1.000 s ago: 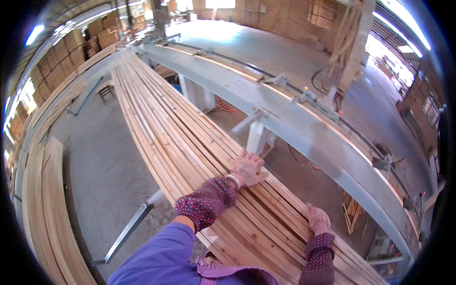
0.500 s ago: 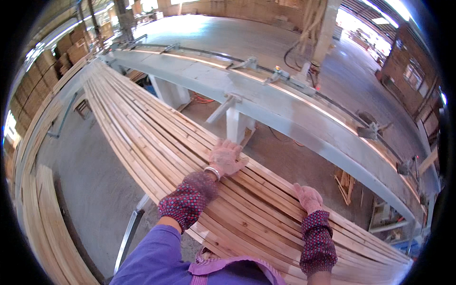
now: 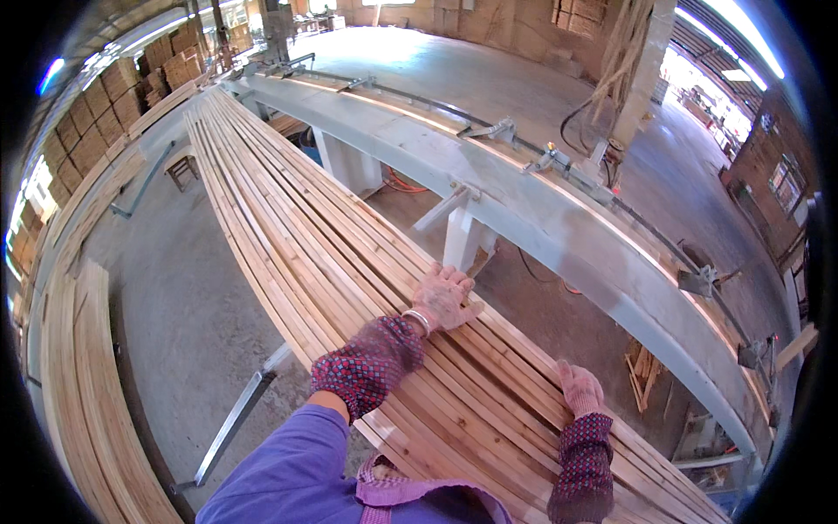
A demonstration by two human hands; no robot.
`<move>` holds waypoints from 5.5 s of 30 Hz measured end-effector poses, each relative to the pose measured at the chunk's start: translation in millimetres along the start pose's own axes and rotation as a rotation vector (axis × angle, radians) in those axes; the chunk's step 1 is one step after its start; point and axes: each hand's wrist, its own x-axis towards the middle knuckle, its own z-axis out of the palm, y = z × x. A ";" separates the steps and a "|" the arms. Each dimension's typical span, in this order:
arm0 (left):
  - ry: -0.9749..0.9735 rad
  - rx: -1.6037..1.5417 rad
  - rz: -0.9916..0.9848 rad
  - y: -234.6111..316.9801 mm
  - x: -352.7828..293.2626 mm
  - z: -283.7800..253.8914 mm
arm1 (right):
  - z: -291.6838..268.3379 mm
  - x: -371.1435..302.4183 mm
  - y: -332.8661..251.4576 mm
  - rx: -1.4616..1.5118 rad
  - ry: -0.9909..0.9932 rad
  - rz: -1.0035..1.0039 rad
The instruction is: The person repeatedly picks up thin wooden planks from a pile and places them onto a metal conveyor or rack. The person wears patterned gloves and handles the planks one by one, aligning them with the existing stack on the rack.
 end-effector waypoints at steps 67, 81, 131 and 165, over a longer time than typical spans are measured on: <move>0.010 -0.029 -0.057 -0.5 -3.7 8.7 | -30.9 65.2 -149.1 0.213 -0.305 -0.272; 0.252 -0.154 0.027 -10.0 -11.4 7.4 | -52.6 33.7 -182.7 0.147 -0.308 -0.403; 0.010 0.058 0.044 -38.3 29.3 41.7 | -19.1 20.2 -40.0 0.182 -0.088 -0.044; 0.059 -0.115 0.031 -2.1 17.1 9.6 | -14.7 26.8 -26.4 -0.029 -0.151 0.100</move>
